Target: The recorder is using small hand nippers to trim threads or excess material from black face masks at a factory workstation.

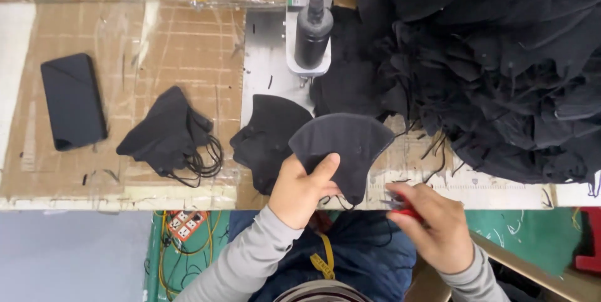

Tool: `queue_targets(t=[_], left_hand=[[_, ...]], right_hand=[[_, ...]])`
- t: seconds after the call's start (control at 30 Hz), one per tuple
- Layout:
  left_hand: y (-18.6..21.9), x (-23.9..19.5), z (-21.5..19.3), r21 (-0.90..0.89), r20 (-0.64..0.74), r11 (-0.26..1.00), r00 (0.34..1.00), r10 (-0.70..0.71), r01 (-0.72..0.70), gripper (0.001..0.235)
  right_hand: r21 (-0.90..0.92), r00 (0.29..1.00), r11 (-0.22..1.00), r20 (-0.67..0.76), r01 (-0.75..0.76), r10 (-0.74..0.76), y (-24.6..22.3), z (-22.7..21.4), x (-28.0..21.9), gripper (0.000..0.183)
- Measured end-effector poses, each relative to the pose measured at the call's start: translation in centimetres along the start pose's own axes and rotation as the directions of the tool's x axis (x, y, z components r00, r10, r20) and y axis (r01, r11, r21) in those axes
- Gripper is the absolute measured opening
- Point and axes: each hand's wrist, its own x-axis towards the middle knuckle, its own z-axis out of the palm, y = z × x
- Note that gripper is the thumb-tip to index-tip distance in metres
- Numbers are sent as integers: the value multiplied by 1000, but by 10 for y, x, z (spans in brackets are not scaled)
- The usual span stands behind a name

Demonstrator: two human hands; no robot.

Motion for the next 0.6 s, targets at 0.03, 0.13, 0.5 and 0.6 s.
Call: queue_targets(t=[0.03,0.13,0.5,0.6], left_hand=[[1,-2,2,-9,9,1000,1000,2,-2,36],[5,-5,6,-44,47,999,999,14,-12,36],[4,-14,7,97,37,990,994,99,-102,33],[4,-15,6,114,28,985,992,126,-129,32]], right_hand=[[-184,999,982,28,39,-34,-7,3,3,40],[-409,985,896,80,170,-151,-16,8,9,47],[-443,954,845,123,299,-273,-19,15,11,48],[-422,967,870,100,256,-236,-18,16,10,49]])
